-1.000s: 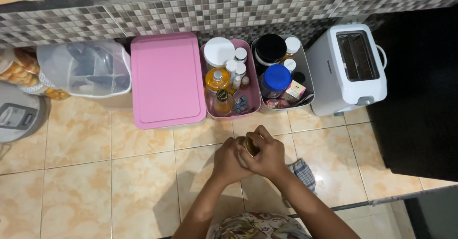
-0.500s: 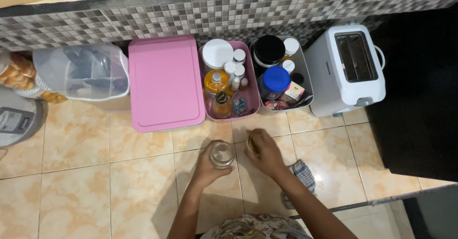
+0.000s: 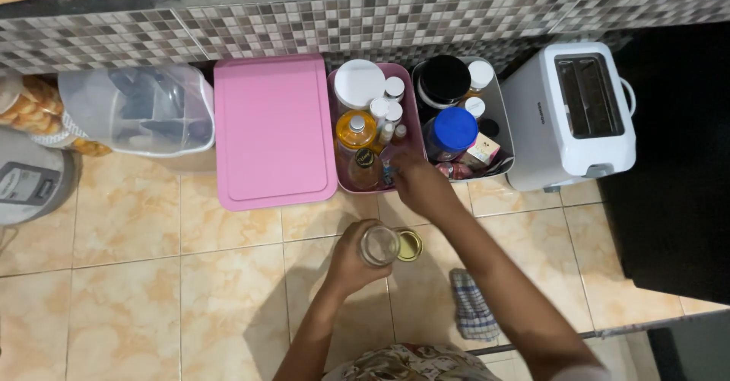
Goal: Organizing and wiping down kitchen counters, appliances, and floor mats.
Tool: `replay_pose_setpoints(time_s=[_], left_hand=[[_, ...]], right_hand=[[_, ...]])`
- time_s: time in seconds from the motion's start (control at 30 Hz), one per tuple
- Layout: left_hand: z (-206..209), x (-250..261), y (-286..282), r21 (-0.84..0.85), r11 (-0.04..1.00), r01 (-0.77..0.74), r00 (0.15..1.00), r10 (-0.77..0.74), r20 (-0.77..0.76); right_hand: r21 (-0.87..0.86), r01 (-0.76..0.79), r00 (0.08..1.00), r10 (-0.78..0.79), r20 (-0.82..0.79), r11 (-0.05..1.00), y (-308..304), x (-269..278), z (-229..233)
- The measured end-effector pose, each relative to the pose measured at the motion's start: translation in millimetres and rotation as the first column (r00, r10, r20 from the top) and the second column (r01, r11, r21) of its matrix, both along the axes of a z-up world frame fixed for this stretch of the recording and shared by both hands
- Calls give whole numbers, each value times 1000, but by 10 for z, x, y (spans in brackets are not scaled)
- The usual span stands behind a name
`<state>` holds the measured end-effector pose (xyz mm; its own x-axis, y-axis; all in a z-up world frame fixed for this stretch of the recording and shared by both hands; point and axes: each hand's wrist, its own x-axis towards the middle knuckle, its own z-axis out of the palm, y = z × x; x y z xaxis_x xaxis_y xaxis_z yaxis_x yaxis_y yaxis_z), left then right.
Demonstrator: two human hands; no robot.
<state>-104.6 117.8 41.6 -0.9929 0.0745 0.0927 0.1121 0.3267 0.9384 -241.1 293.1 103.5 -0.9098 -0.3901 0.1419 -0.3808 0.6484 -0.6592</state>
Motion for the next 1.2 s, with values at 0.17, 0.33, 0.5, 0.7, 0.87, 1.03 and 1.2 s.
replay_pose_setpoints(time_s=[0.17, 0.33, 0.5, 0.7, 0.87, 1.03, 1.2], left_hand=[[92, -24, 48, -5, 999, 32, 997, -33, -67], [89, 10, 58, 5, 999, 41, 998, -41, -42], [83, 50, 68, 49, 998, 36, 999, -36, 9], [31, 31, 71, 23, 999, 43, 999, -42, -21], [56, 11, 71, 14, 999, 29, 999, -29, 15], [3, 32, 69, -7, 1000, 25, 999, -24, 38], [-24, 37, 75, 8, 1000, 28, 1000, -28, 7]], right_hand=[[370, -140, 990, 126, 62, 918, -181, -611, -431], [619, -236, 971, 209, 117, 749, -244, -824, -678], [721, -302, 945, 296, 141, 624, -147, -951, -1107], [707, -285, 943, 323, 84, 647, -243, -898, -881], [658, -293, 944, 321, 82, 694, -223, -906, -871], [676, -299, 944, 314, 104, 674, -218, -930, -1019], [695, -289, 952, 276, 135, 658, -272, -906, -935]])
